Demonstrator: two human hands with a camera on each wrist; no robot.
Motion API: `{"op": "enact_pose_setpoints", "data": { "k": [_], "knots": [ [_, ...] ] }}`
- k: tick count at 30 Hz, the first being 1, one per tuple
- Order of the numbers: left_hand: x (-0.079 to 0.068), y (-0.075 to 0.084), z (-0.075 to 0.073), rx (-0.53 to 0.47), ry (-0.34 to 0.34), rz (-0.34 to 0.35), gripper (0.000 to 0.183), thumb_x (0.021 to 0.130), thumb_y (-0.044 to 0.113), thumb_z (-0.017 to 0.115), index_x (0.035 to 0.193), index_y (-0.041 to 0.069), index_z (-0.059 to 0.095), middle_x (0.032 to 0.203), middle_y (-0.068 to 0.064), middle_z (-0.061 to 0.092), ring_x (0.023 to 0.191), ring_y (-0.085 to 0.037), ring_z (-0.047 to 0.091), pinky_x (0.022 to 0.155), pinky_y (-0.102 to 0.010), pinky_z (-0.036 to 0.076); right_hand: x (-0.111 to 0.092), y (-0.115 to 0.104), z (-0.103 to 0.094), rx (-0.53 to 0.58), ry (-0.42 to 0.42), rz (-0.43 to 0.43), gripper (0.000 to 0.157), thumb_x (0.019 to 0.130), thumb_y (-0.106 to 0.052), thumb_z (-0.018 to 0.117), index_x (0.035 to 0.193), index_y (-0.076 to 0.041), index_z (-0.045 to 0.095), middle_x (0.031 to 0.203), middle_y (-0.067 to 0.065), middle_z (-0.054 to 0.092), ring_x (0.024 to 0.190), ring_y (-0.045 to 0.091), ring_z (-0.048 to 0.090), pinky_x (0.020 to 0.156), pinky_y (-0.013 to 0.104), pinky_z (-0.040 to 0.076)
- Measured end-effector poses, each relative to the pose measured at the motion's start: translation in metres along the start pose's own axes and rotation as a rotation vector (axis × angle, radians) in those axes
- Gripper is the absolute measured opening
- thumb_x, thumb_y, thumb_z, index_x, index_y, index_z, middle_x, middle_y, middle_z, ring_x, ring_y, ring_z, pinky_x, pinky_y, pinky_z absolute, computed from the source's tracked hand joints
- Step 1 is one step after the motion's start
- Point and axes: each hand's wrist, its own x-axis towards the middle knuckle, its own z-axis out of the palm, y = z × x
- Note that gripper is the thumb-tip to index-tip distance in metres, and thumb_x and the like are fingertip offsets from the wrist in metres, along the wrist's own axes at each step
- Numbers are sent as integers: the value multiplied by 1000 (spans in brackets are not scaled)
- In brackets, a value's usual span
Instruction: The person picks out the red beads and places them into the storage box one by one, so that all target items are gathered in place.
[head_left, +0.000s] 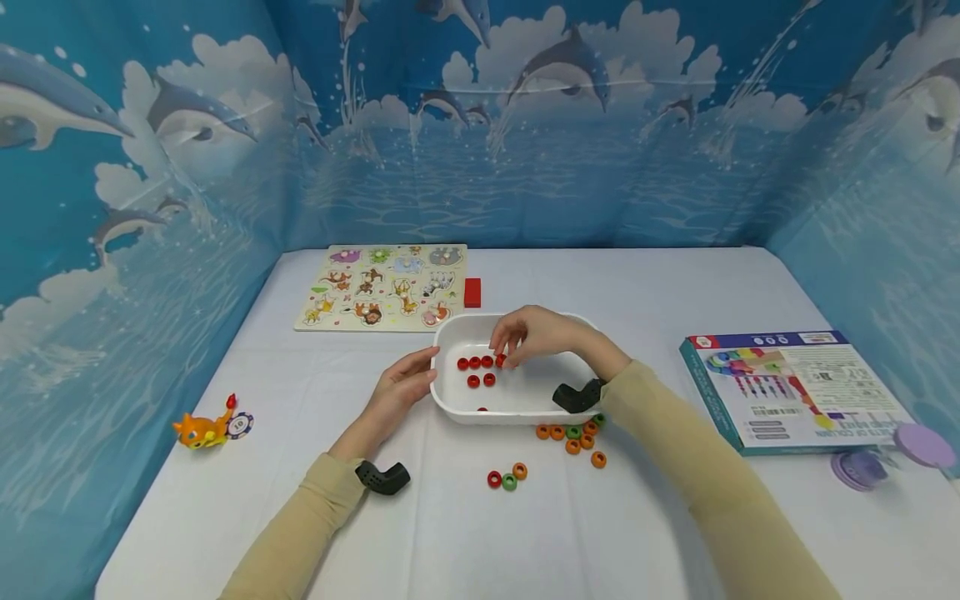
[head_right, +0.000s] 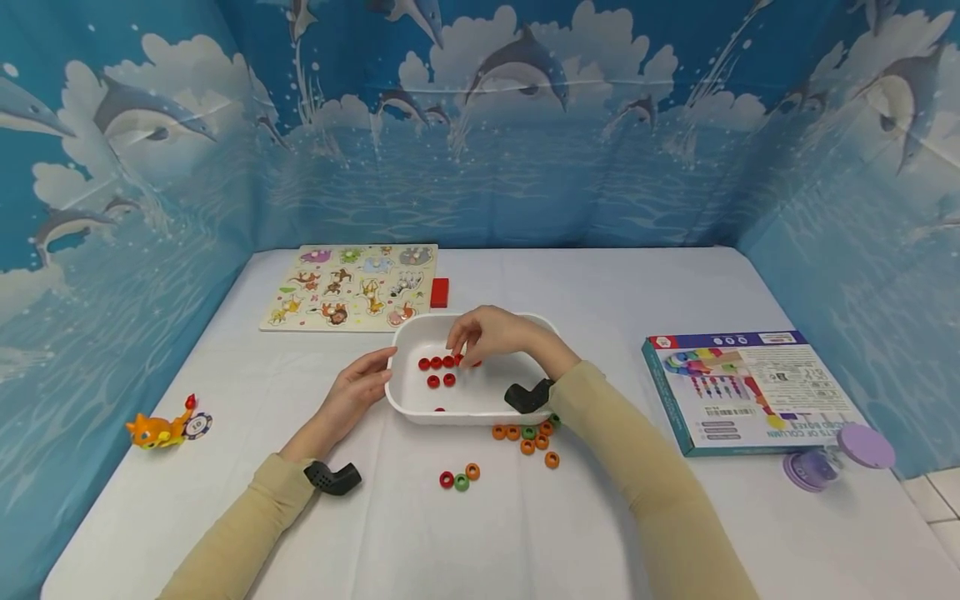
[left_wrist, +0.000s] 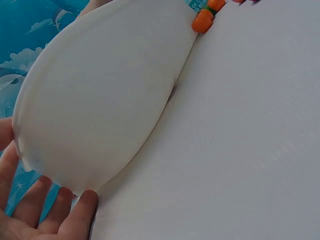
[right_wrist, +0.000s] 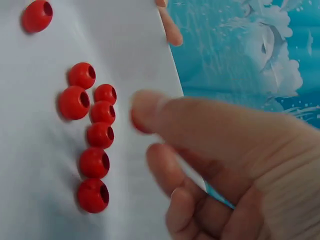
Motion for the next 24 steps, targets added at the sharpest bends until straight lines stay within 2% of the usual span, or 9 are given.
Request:
{"op": "enact_pose_setpoints", "data": {
  "k": [6,10,13,16,18,21,24],
  "knots": [
    [0,0,0,-3,2,-5,51,81,21,65,128,11,48,135,1,41,125,-14,32,95,-31,39,10,14,8,-47,-77,66,24,70,-9,75,93,-11,65,87,0,65,72,18,57,65,31,50],
    [1,0,-1,-1,0,-7,49,83,20,64,128,10,47,135,0,40,125,-14,32,95,-31,39,12,15,14,-98,-118,84,22,70,-9,76,89,-13,65,84,-4,65,71,16,56,65,29,49],
    [1,0,-1,-4,-1,-14,48,84,16,62,129,9,47,135,0,40,125,-14,32,95,-31,38,12,15,16,-97,-135,89,22,69,-7,75,89,-13,65,84,-4,65,72,17,56,66,29,48],
    [-1,4,1,8,-7,-13,46,86,13,58,130,7,45,136,-2,38,126,-15,30,96,-31,38,11,11,11,-111,-99,89,23,71,-8,74,92,-14,66,87,-4,66,70,16,55,64,29,48],
    [-3,8,4,25,-16,-7,46,88,11,56,131,5,43,138,-4,37,127,-16,29,96,-32,37,7,5,5,-109,-46,72,23,73,-9,73,94,-14,66,89,-5,65,69,16,55,62,29,48],
    [-8,15,8,54,-22,2,46,88,10,54,132,3,41,139,-6,35,127,-18,28,97,-32,37,-4,-10,-4,-90,44,-1,25,75,-12,71,99,-12,65,94,-2,65,71,16,55,61,30,48],
    [-9,17,9,58,-23,9,46,88,10,54,132,3,41,139,-7,35,128,-19,28,97,-33,37,-22,-30,-2,-53,77,-78,27,77,-16,70,103,-11,63,97,-1,63,74,15,56,63,31,49]
  ]
}}
